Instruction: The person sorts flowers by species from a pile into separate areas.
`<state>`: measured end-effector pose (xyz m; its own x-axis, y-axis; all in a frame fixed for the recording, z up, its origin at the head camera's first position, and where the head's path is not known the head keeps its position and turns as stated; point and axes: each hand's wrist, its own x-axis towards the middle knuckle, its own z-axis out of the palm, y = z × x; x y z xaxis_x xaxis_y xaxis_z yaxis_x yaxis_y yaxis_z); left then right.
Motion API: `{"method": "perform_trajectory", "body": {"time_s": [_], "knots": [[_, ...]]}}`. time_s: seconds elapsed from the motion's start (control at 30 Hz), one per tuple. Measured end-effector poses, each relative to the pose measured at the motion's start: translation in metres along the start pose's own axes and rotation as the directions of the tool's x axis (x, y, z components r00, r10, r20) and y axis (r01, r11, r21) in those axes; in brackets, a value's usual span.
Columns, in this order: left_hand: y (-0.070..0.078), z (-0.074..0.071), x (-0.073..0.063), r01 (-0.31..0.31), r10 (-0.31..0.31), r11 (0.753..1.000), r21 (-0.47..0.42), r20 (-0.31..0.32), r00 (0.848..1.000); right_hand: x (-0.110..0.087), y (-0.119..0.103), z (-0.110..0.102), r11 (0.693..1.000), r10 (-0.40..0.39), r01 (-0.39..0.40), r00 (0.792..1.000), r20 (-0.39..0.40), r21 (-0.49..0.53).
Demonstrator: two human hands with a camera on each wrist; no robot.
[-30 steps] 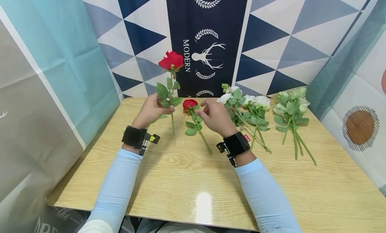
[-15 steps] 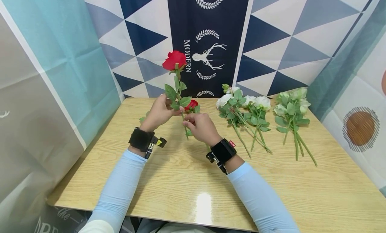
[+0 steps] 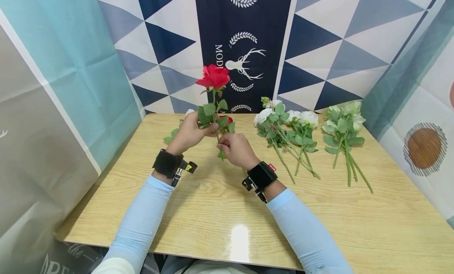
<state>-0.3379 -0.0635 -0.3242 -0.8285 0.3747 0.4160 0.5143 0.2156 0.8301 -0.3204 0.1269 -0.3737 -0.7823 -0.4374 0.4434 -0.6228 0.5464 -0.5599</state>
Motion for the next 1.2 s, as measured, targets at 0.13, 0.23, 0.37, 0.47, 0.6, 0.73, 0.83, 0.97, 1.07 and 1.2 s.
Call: {"method": "perform_trajectory", "body": {"time_s": [0.13, 0.23, 0.37, 0.47, 0.6, 0.73, 0.83, 0.97, 1.07, 1.2], "knots": [[0.0, -0.005, -0.002, -0.01, 0.004, 0.996, 0.094, 0.061, 0.998, 0.0, 0.005, 0.002, 1.0, -0.014, 0.013, 1.0, 0.011, 0.013], [0.001, -0.01, -0.003, -0.032, 0.016, 0.994, 0.109, 0.14, 0.99, -0.001, 0.006, 0.003, 1.0, -0.006, 0.006, 1.0, 0.028, 0.021], [0.002, -0.016, -0.005, -0.055, 0.028, 0.993, 0.102, 0.247, 0.969, -0.001, 0.006, 0.003, 1.0, 0.0, 0.0, 0.999, 0.052, -0.005], [0.004, -0.019, -0.006, -0.046, 0.012, 0.992, 0.114, 0.288, 0.958, -0.002, 0.007, 0.004, 1.0, -0.008, 0.01, 0.997, 0.073, -0.018], [0.004, -0.018, -0.007, -0.046, 0.009, 0.992, 0.119, 0.294, 0.956, -0.003, 0.006, 0.005, 0.999, -0.026, 0.025, 0.996, 0.083, 0.022], [0.003, -0.016, -0.006, -0.071, 0.05, 0.994, 0.08, 0.234, 0.971, -0.003, 0.004, 0.006, 0.998, -0.048, 0.046, 0.997, 0.059, 0.031], [0.003, -0.013, -0.004, -0.062, 0.053, 0.997, 0.053, 0.159, 0.986, -0.003, 0.0, 0.005, 0.999, -0.042, 0.042, 0.999, 0.028, 0.026], [0.005, -0.011, -0.004, -0.051, 0.044, 0.994, 0.101, 0.071, 0.996, -0.003, -0.009, 0.002, 0.997, -0.023, 0.025, 0.999, -0.033, 0.068], [0.007, -0.01, -0.003, -0.065, 0.062, 0.992, 0.112, 0.024, 0.998, -0.003, -0.016, -0.001, 0.994, -0.016, 0.026, 0.996, -0.093, 0.103], [0.007, -0.011, -0.003, -0.054, 0.054, 0.996, 0.078, 0.0, 0.999, -0.003, -0.023, -0.003, 0.994, -0.019, 0.034, 0.99, -0.138, 0.108]]}}
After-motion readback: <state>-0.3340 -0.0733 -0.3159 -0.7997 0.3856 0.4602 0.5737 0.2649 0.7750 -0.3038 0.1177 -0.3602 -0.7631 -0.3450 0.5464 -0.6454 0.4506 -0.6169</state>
